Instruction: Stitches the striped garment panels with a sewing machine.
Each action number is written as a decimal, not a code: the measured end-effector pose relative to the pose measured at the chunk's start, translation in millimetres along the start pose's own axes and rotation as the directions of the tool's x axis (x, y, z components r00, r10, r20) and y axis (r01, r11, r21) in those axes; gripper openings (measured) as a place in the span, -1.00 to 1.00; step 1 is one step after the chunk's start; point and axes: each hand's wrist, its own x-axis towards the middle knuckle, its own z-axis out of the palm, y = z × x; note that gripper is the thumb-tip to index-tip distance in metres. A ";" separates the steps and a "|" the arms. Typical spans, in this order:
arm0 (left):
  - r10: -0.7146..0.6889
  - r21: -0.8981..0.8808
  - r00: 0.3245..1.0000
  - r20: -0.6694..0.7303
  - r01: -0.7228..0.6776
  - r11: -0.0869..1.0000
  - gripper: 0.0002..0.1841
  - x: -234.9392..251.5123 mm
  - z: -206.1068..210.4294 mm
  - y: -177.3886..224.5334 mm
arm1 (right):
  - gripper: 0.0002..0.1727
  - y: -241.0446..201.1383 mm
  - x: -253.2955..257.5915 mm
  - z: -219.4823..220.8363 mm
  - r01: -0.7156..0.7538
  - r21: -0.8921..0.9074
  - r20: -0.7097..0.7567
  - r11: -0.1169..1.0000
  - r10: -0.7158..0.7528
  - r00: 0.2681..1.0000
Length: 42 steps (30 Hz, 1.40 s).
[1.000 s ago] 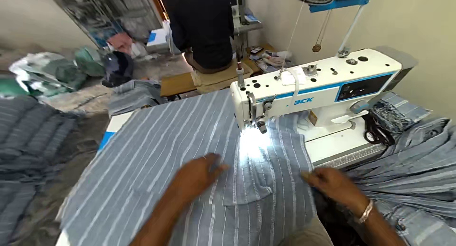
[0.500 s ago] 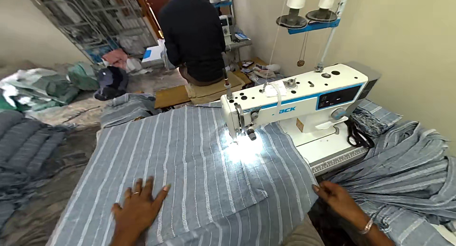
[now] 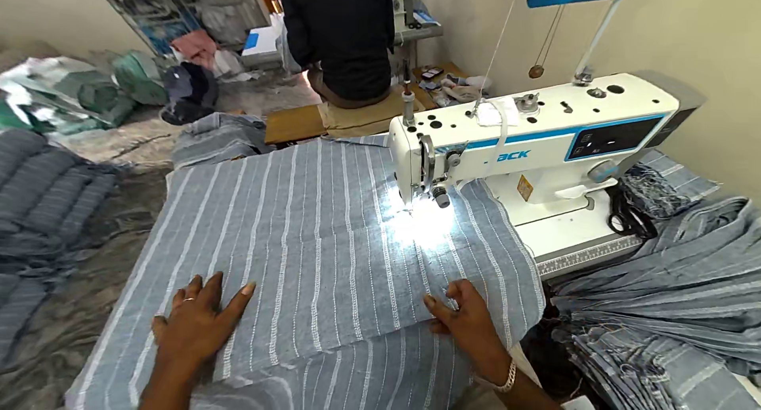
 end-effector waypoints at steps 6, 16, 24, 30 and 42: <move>-0.001 0.007 1.000 -0.028 0.001 1.000 -0.27 5.6 -4.4 42.0 | -0.72 7.1 -19.4 3.3 -0.192 0.459 0.049 0.867 0.191 0.980; 0.518 -0.040 0.810 0.274 -0.529 0.848 -0.36 -28.8 53.9 276.8 | -0.71 16.7 -8.2 -14.7 -0.186 0.164 0.203 0.969 0.151 0.968; 0.502 0.040 0.843 0.192 -0.518 0.855 -0.12 -18.2 88.5 274.1 | -0.51 9.7 23.1 -33.8 0.121 -0.583 0.181 0.804 -0.016 0.983; 0.498 0.030 0.847 0.185 -0.511 0.859 -0.05 25.5 88.4 283.5 | -0.61 -32.7 50.8 -28.7 0.293 -0.756 0.157 0.585 -0.272 0.949; 0.571 -0.186 0.813 0.110 -0.548 0.816 -0.41 -45.7 71.6 262.3 | -0.64 -25.8 89.4 -39.5 0.515 -0.648 0.239 0.561 -0.492 0.837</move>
